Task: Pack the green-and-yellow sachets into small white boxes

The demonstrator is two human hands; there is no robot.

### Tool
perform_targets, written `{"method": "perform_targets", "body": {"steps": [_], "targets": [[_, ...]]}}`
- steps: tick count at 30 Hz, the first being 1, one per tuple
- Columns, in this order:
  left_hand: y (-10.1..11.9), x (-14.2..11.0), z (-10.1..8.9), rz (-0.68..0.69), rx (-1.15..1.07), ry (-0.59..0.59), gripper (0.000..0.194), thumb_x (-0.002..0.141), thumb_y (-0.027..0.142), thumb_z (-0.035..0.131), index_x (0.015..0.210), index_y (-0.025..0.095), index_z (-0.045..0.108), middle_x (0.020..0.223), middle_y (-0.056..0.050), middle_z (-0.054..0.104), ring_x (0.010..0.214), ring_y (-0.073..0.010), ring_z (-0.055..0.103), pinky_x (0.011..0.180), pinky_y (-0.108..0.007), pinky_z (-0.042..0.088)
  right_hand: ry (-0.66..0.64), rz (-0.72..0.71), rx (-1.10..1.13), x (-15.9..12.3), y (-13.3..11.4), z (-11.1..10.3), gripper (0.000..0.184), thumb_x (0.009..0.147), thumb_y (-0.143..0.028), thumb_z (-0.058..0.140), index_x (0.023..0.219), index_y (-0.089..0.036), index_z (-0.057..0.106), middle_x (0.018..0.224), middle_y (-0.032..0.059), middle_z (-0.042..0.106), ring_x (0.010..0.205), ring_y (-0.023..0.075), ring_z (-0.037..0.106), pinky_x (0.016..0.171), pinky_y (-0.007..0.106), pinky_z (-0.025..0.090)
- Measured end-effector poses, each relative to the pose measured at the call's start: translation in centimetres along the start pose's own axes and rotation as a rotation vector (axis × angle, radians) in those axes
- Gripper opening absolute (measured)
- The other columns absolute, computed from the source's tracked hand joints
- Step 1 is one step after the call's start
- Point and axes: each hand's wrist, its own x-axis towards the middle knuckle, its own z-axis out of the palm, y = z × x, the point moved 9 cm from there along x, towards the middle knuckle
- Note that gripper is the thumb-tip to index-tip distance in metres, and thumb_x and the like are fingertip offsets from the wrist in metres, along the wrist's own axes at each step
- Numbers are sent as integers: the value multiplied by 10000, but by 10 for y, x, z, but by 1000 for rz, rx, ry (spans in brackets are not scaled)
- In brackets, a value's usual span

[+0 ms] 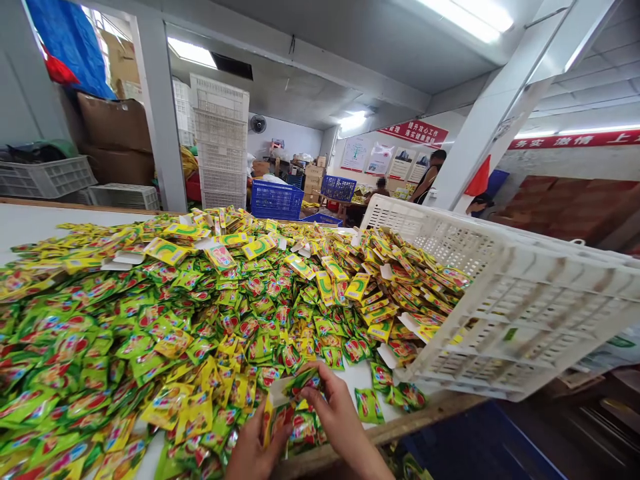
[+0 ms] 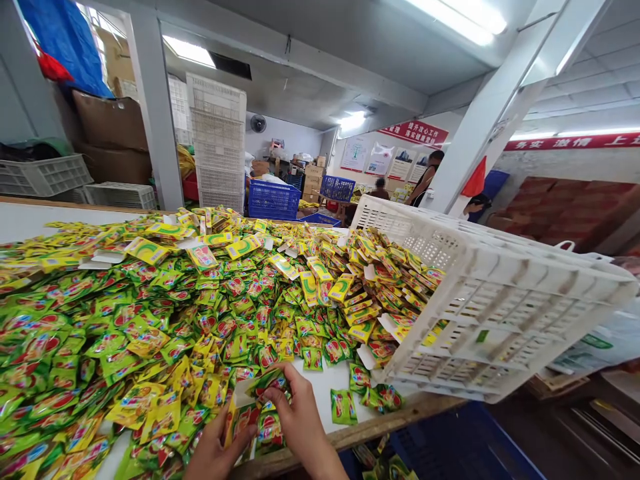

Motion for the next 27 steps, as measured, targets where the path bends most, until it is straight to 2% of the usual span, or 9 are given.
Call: {"method": "perform_targets", "body": {"steps": [5,10,16,20,23,27], "targets": [[2,2,3,29,15,-47,469,706,534,593,1008,178,630,999,-79,713,917,-248,653,834,-303,504,-26,-62,-150,0,-10,2,217,805,-119,499,990,-201,575,905,30,633,820,166,581,730,247,448],[-2,5,6,27,38,-105,472,719,493,602,1052,159,616,991,-98,716,897,-256,662,808,-310,514,-48,-111,-157,2,-18,9,231,797,-91,492,978,-209,571,891,16,635,809,151,582,722,228,447],[1,5,6,61,23,-91,463,721,495,595,1025,148,638,995,-108,714,876,-263,664,800,-326,515,-35,-100,-161,1,-15,10,220,807,-113,483,988,-206,566,910,24,633,822,153,584,723,229,450],[-4,5,5,18,69,-93,476,715,510,589,1048,174,636,1018,-93,711,928,-271,653,837,-338,503,5,-85,-137,1,-14,6,193,830,-154,473,992,-205,564,899,29,628,815,155,586,722,235,456],[-7,5,5,18,52,-96,493,691,516,610,1060,190,637,1067,-82,696,1001,-277,628,879,-343,486,-24,-106,-183,2,-14,9,204,825,-138,475,994,-204,569,913,34,632,819,157,587,719,237,455],[-16,6,1,-2,47,-43,507,672,516,628,1057,187,644,1015,-88,712,957,-273,644,852,-342,499,-24,-123,-202,4,-13,7,216,815,-121,478,990,-203,573,902,29,638,808,153,590,710,235,454]]}}
